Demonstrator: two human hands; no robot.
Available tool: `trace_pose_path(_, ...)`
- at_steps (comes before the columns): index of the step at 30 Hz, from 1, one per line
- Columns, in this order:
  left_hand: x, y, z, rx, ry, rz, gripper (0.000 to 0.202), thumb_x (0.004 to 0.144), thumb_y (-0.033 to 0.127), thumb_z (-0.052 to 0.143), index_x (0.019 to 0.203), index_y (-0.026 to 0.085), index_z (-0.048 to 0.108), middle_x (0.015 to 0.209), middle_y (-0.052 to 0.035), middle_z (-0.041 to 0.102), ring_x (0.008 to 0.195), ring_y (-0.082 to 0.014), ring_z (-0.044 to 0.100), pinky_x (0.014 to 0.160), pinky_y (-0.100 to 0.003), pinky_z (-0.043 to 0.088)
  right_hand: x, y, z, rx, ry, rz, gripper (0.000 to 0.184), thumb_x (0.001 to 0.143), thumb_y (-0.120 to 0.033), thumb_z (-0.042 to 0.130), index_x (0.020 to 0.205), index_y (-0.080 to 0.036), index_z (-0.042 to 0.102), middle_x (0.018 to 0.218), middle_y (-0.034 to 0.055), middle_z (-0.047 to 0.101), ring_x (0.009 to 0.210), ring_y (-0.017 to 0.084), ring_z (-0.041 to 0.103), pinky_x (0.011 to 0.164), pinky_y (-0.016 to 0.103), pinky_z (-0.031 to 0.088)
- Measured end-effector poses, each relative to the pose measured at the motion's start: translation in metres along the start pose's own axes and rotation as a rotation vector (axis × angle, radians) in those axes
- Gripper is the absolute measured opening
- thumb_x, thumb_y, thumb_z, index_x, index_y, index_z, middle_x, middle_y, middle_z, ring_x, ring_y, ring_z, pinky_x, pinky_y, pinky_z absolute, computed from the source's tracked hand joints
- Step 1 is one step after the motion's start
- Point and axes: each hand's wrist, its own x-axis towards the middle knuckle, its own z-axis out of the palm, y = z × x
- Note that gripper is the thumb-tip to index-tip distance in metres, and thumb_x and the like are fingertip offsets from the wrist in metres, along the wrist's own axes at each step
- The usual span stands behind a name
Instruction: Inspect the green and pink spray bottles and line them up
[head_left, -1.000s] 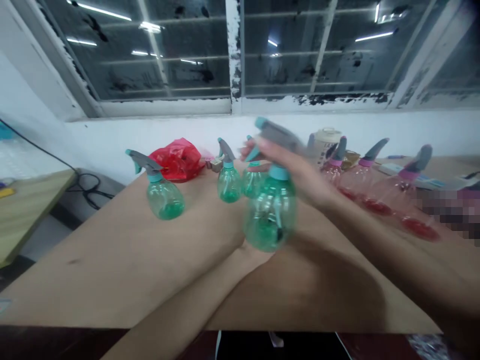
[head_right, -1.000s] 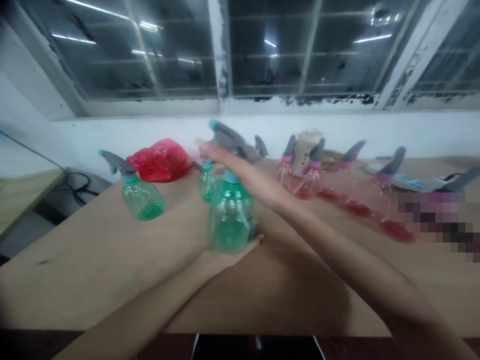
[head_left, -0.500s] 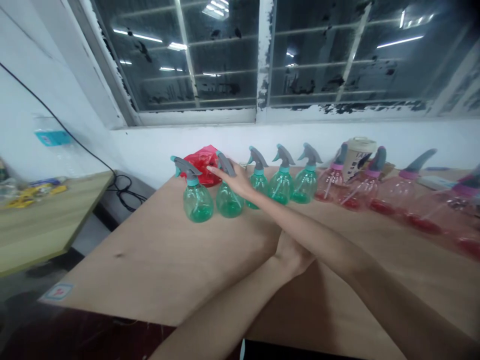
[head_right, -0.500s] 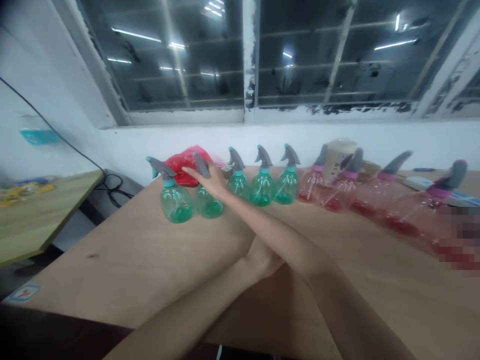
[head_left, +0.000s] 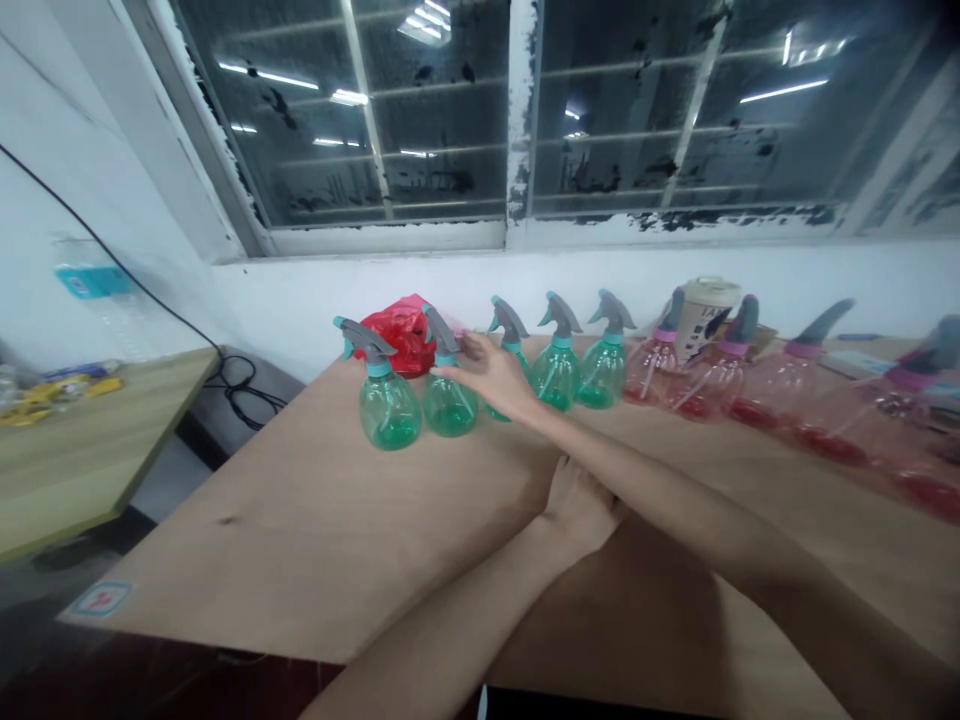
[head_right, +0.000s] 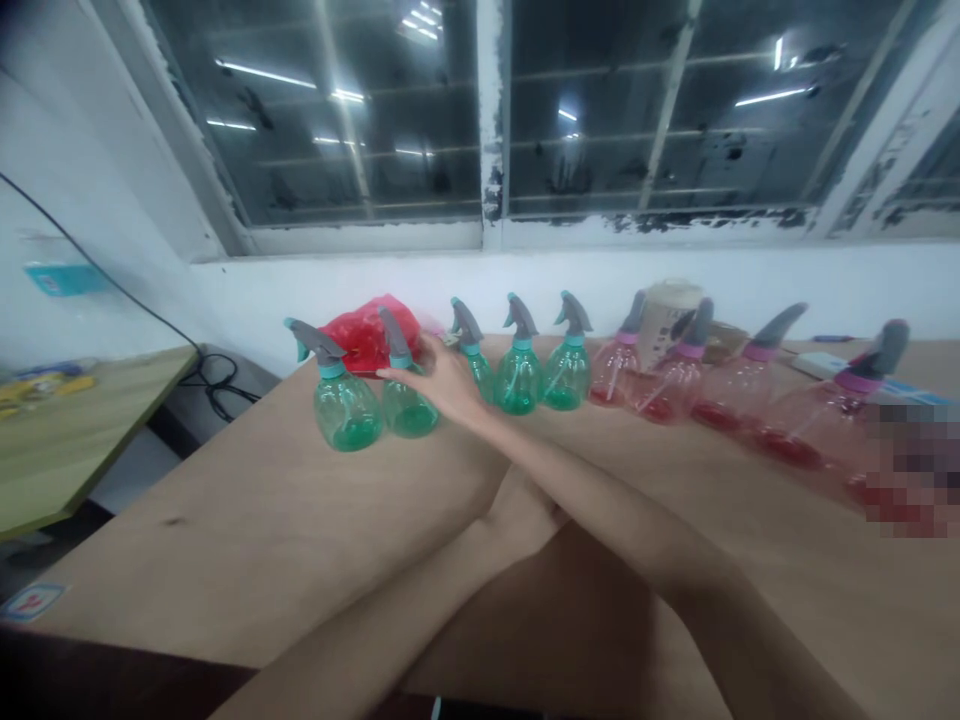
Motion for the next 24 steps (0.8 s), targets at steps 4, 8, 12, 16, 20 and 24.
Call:
trace_pose_path(4,-0.001,0.002,-0.001,0.119,-0.076,-0.021,0.026,0.086,0.033,0.052,0.103,0.015,0.062,0.107,-0.0115,0.064,0.11,-0.031,0.052,0.092,-0.047,0.042,-0.03,0.001,-0.034,-0.109,0.075,0.02,0.034,0.076,-0.048,0.062,0.096,-0.02,0.062,0.098,0.0061,0.068,0.089,0.018,0.063,0.078,0.03,0.05)
trace_pose_path(8,0.001,0.007,-0.005,0.275,-0.138,-0.081,0.034,0.085,0.038,0.054,0.099,0.008,0.062,0.107,-0.0167,0.062,0.107,-0.0316,0.053,0.092,-0.045,0.042,-0.036,0.012,-0.061,-0.321,0.194,0.085,0.03,0.08,-0.047,0.054,0.082,-0.019,0.065,0.085,0.0037,0.069,0.072,0.016,0.062,0.074,0.031,0.047)
trace_pose_path(12,0.003,0.01,-0.006,0.307,-0.138,-0.081,0.041,0.084,0.039,0.054,0.109,0.007,0.057,0.115,-0.0177,0.057,0.108,-0.0308,0.052,0.092,-0.043,0.042,-0.02,0.024,-0.065,-0.442,0.189,0.259,0.042,0.078,-0.05,0.055,0.102,-0.016,0.062,0.103,0.0078,0.067,0.09,0.021,0.063,0.083,0.033,0.044)
trace_pose_path(16,0.002,0.008,-0.007,0.299,-0.147,-0.087,0.04,0.085,0.04,0.053,0.11,0.008,0.055,0.116,-0.0164,0.057,0.109,-0.0303,0.052,0.092,-0.044,0.041,-0.003,0.025,-0.052,-0.561,0.078,0.362,0.065,0.075,-0.058,0.056,0.12,-0.012,0.052,0.117,0.0166,0.061,0.11,0.029,0.056,0.087,0.037,0.042)
trace_pose_path(20,0.002,0.009,-0.007,0.272,-0.145,-0.081,0.035,0.084,0.037,0.053,0.105,0.009,0.056,0.111,-0.0158,0.059,0.107,-0.0302,0.054,0.091,-0.043,0.043,0.003,0.021,-0.043,-0.678,-0.005,0.408,0.064,0.075,-0.062,0.053,0.114,-0.011,0.055,0.107,0.0199,0.064,0.101,0.036,0.06,0.078,0.041,0.045)
trace_pose_path(24,0.0,0.019,-0.004,0.148,-0.127,-0.061,0.033,0.083,0.035,0.053,0.105,0.011,0.058,0.105,-0.0137,0.063,0.097,-0.0279,0.061,0.081,-0.039,0.05,-0.01,0.012,-0.048,-0.733,-0.05,0.357,0.069,0.074,-0.067,0.05,0.113,-0.011,0.053,0.104,0.0204,0.064,0.097,0.036,0.06,0.073,0.042,0.046)
